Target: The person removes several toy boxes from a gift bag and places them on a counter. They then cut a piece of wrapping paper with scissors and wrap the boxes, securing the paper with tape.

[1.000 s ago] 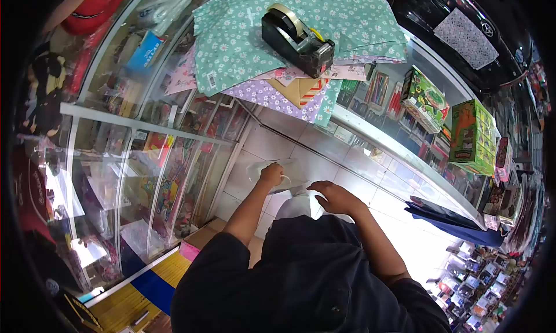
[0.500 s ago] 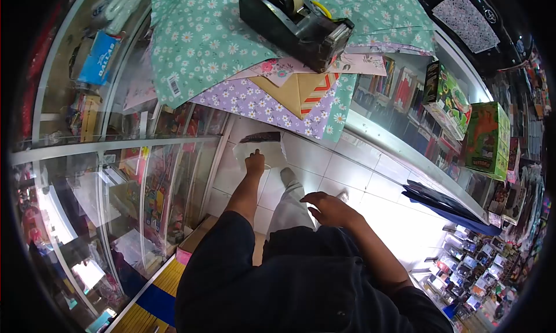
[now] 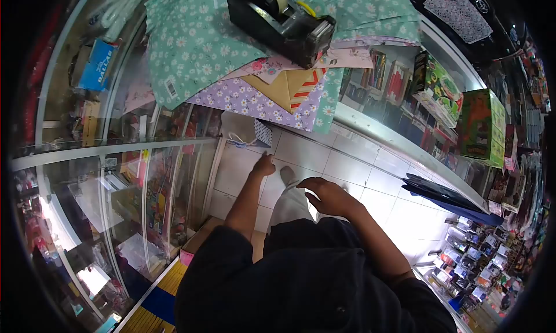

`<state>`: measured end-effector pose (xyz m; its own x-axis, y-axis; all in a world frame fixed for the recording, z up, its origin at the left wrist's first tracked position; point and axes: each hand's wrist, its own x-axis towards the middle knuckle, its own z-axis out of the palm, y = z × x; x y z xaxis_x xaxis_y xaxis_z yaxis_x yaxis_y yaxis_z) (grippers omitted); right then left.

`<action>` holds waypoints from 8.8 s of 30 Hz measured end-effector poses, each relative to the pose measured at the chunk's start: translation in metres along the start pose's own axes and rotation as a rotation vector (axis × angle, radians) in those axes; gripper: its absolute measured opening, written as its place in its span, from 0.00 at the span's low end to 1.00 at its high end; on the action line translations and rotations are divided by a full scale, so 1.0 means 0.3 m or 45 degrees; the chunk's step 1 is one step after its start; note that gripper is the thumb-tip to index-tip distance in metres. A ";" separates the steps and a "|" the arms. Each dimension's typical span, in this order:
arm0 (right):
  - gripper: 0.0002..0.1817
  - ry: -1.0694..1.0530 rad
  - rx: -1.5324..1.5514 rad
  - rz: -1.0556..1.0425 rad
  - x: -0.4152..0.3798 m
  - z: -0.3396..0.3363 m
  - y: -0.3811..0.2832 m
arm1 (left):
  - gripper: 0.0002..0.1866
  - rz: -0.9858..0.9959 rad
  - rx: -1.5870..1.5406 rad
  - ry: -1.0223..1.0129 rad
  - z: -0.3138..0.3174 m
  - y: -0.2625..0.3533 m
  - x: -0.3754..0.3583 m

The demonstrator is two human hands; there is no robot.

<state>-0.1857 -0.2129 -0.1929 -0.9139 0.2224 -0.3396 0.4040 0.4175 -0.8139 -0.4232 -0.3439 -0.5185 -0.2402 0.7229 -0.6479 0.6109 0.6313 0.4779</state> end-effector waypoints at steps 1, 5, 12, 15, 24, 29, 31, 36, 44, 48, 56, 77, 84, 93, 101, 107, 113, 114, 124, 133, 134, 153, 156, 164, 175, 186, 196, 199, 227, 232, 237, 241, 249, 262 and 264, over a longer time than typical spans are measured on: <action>0.19 0.013 -0.004 -0.008 -0.003 -0.007 -0.006 | 0.31 0.164 -0.239 -0.071 -0.005 0.025 -0.018; 0.20 0.048 -0.049 -0.132 -0.015 -0.078 -0.070 | 0.28 0.604 -0.909 -0.139 -0.143 0.369 -0.329; 0.22 0.297 0.042 -0.330 -0.092 -0.250 -0.257 | 0.27 0.658 -0.775 0.044 -0.508 0.823 -0.751; 0.21 0.421 0.041 -0.381 -0.146 -0.299 -0.304 | 0.26 0.807 -0.698 0.178 -0.602 0.881 -0.772; 0.16 0.588 0.026 -0.385 -0.340 -0.451 -0.319 | 0.19 1.003 -0.492 1.465 -1.056 1.124 -0.730; 0.15 0.678 -0.002 -0.367 -0.405 -0.569 -0.282 | 0.31 0.769 -0.426 1.683 -1.084 1.198 -0.582; 0.14 0.680 0.027 -0.373 -0.422 -0.611 -0.264 | 0.32 0.706 -0.392 1.735 -1.074 1.236 -0.571; 0.14 0.604 -0.012 -0.447 -0.434 -0.709 -0.183 | 0.43 0.339 -0.273 1.947 -1.049 1.328 -0.551; 0.14 0.445 0.004 -0.593 -0.427 -0.835 -0.103 | 0.57 0.102 -0.380 2.045 -1.045 1.395 -0.482; 0.14 0.402 0.034 -0.672 -0.421 -0.866 -0.071 | 0.56 -0.050 -0.376 1.943 -1.053 1.412 -0.514; 0.12 0.513 0.195 -0.660 -0.408 -0.864 -0.060 | 0.52 0.253 -0.383 1.936 -0.985 1.282 -0.526; 0.19 -0.252 0.109 -0.082 -0.349 -0.645 -0.046 | 0.09 0.550 -0.006 -0.493 -0.639 1.156 -0.583; 0.10 -0.172 0.141 -0.094 -0.271 -0.501 0.127 | 0.07 0.408 0.076 -0.869 -0.766 1.170 -0.648; 0.09 -0.384 0.221 -0.164 -0.178 -0.490 0.079 | 0.06 0.609 0.563 -0.580 -0.715 1.147 -0.696; 0.12 -0.438 -0.219 -0.053 -0.153 -0.481 0.014 | 0.13 1.098 0.438 -0.402 -0.728 1.070 -0.663; 0.10 -0.360 -0.215 -0.141 -0.207 -0.505 0.033 | 0.17 1.103 0.437 -0.431 -0.707 1.088 -0.609; 0.09 -0.224 -0.186 -0.114 -0.265 -0.535 -0.017 | 0.18 1.205 0.259 -0.468 -0.727 1.120 -0.595; 0.09 -0.232 -0.196 -0.119 -0.260 -0.526 -0.020 | 0.17 1.188 0.275 -0.478 -0.726 1.106 -0.590; 0.11 0.086 -0.203 -0.324 -0.109 -0.671 -0.443 | 0.16 0.855 0.157 -0.116 -0.890 1.021 -0.770; 0.54 0.945 -0.217 -0.510 0.304 -0.816 -0.483 | 0.09 1.041 -0.618 0.850 -1.142 1.088 -0.857; 0.63 0.884 -0.237 -0.523 0.348 -0.806 -0.445 | 0.23 1.091 -0.703 0.888 -1.141 1.046 -0.804; 0.21 1.108 0.031 -0.531 0.392 -0.712 -0.406 | 0.47 0.785 -0.449 1.619 -1.314 1.121 -0.518; 0.11 1.184 0.348 -0.507 0.413 -0.724 -0.382 | 0.45 0.800 -0.489 1.585 -1.310 1.118 -0.521; 0.07 1.304 0.309 -0.292 0.169 -0.742 -0.432 | 0.51 0.821 -0.585 1.445 -1.279 1.077 -0.526; 0.10 1.097 -0.645 -0.428 -0.016 -0.652 -0.238 | 0.54 0.879 -0.308 1.427 -1.186 1.171 -0.616; 0.13 0.790 -0.725 -0.395 -0.056 -0.798 -0.332 | 0.35 0.657 -0.222 1.496 -1.161 1.157 -0.553; 0.14 1.043 -0.612 -0.594 0.534 -1.202 -0.562 | 0.36 0.657 -0.163 1.513 -1.124 1.127 -0.519; 0.18 0.944 -0.771 -0.556 0.800 -1.233 -0.551 | 0.35 0.628 -0.130 1.499 -1.121 1.122 -0.519; 0.22 0.860 -0.830 -0.540 0.947 -1.459 -0.688 | 0.33 0.877 -0.210 1.718 -1.043 1.052 -0.449; 0.20 1.118 -0.758 -0.439 0.854 -1.526 -0.722 | 0.34 0.909 -0.189 1.791 -1.039 1.033 -0.445; 0.22 1.301 -0.645 -0.237 0.726 -1.604 -0.748 | 0.33 0.815 -0.312 1.629 -1.062 1.051 -0.469; 0.24 1.547 -0.547 -0.408 0.605 -1.664 -0.710 | 0.32 0.752 -0.181 1.586 -1.091 1.073 -0.494; 0.13 1.493 -0.133 -0.660 0.271 -1.581 -0.708 | 0.30 0.727 -0.177 1.452 -1.140 1.116 -0.553; 0.14 1.529 -1.131 -0.434 -0.063 -1.113 -0.592 | 0.35 0.818 -0.182 1.043 -1.265 1.064 -0.575; 0.13 1.404 -1.059 -0.266 -0.073 -1.029 -0.512 | 0.35 0.809 -0.157 0.972 -1.311 1.046 -0.564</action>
<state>-0.2155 -0.0098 0.0851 -0.6151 0.4999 0.6098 0.5256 0.8364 -0.1555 -0.4876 -0.1576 -0.0255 -0.3426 0.8958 0.2830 0.7221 0.0583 0.6894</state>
